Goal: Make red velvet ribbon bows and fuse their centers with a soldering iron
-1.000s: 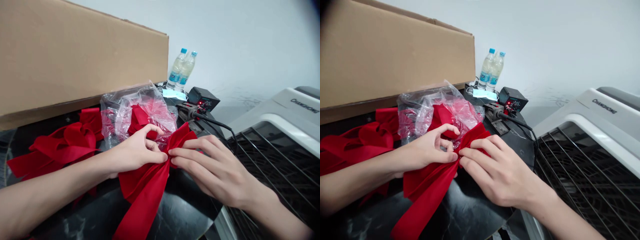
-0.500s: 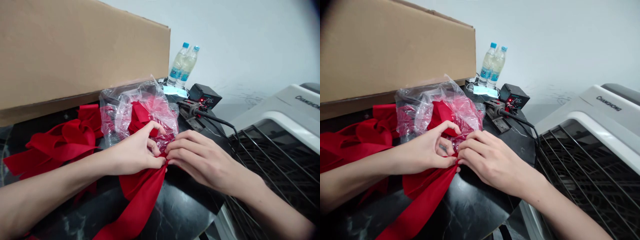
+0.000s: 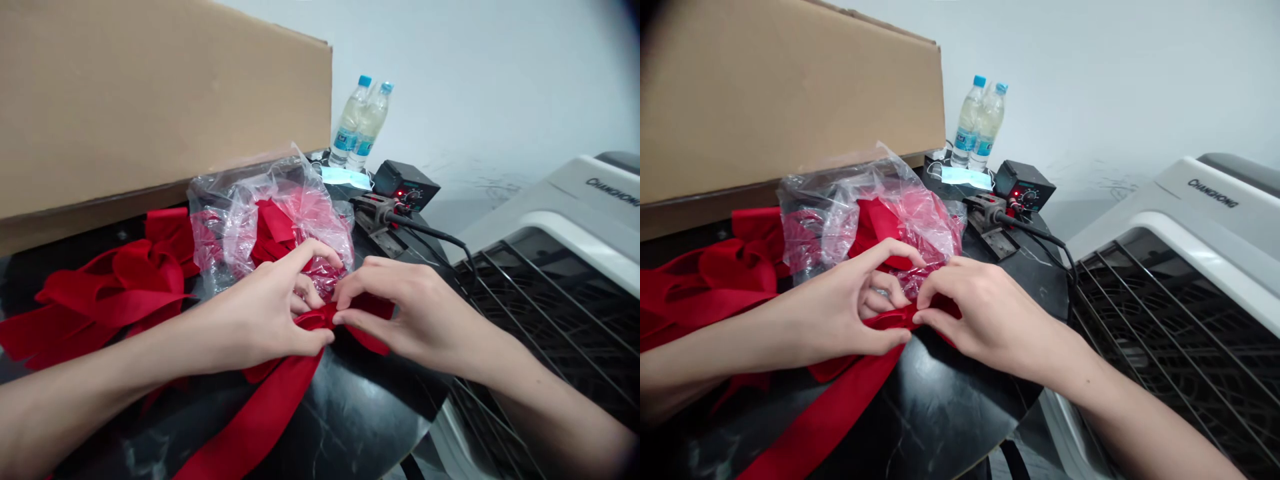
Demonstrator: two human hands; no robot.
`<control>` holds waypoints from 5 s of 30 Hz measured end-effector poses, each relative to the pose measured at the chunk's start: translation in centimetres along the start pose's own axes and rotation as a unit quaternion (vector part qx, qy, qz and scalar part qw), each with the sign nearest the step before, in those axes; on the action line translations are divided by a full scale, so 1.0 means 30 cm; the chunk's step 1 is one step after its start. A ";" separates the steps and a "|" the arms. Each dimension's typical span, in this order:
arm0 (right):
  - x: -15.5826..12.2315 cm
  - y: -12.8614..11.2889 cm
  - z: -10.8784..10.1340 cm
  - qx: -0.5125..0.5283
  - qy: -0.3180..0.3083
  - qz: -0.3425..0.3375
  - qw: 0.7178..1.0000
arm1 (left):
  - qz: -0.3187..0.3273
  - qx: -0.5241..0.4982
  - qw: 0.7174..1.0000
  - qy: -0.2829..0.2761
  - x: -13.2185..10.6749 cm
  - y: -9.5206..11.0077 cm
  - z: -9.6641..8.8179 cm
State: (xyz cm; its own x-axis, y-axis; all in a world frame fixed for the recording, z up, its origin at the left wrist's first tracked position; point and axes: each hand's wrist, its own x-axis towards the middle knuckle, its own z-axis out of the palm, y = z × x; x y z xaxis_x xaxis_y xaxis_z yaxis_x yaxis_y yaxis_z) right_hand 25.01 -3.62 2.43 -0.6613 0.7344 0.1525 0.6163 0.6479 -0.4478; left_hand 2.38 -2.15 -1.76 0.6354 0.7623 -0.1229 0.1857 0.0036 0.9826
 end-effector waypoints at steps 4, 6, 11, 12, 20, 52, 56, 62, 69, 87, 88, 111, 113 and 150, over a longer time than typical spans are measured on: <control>0.009 -0.003 -0.008 0.048 0.012 0.012 0.999 | 0.017 0.012 1.000 0.015 0.004 0.013 -0.007; 0.010 -0.006 -0.017 0.051 0.007 0.004 0.999 | 0.011 0.011 1.000 0.015 0.007 0.017 -0.011; 0.001 -0.022 -0.047 -0.067 0.026 -0.014 0.997 | 0.006 0.016 1.000 0.016 0.008 0.011 -0.017; 0.000 -0.025 -0.049 -0.096 0.019 -0.017 0.995 | 0.008 0.015 1.000 0.016 0.006 0.009 -0.017; 0.033 0.007 -0.017 -0.070 -0.030 -0.041 0.996 | -0.019 0.011 1.000 0.015 0.018 0.002 0.000; -0.060 0.084 0.071 -0.255 0.237 -0.174 0.921 | -0.064 -0.223 0.960 0.155 0.022 0.043 -0.006; -0.026 -0.024 0.112 -0.141 0.279 -0.042 0.949 | -0.011 -0.136 0.958 0.253 0.018 0.045 0.000; 0.016 -0.070 0.163 -0.111 0.236 0.039 0.965 | 0.012 -0.105 0.959 0.264 0.016 0.049 0.003; 0.012 -0.066 0.149 -0.095 0.227 0.056 0.968 | 0.008 -0.148 0.956 0.252 0.011 0.040 -0.002; -0.047 -0.032 0.134 0.244 0.046 0.186 0.950 | -0.010 -0.220 0.933 0.285 0.022 0.059 -0.035; -0.060 -0.028 0.122 0.242 0.003 0.188 0.952 | -0.008 -0.220 0.932 0.289 0.024 0.058 -0.041; 0.087 -0.047 0.146 -0.054 0.311 0.013 0.949 | 0.024 -0.220 0.940 0.259 0.024 0.071 -0.027; 0.090 -0.046 0.153 -0.076 0.321 0.000 0.944 | 0.023 -0.228 0.938 0.260 0.025 0.068 -0.021; 0.051 0.098 0.002 0.303 0.016 0.129 0.944 | 0.017 -0.036 0.979 0.202 0.024 0.058 -0.058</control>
State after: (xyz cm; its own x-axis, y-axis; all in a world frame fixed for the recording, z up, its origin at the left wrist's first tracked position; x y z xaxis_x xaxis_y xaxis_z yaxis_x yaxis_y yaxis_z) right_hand 25.77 -0.60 1.28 -0.5036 0.8639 -0.0074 0.3898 0.2196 -0.8944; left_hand 1.86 -0.45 0.11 0.2897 0.9563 -0.0402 0.1071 0.0093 0.9942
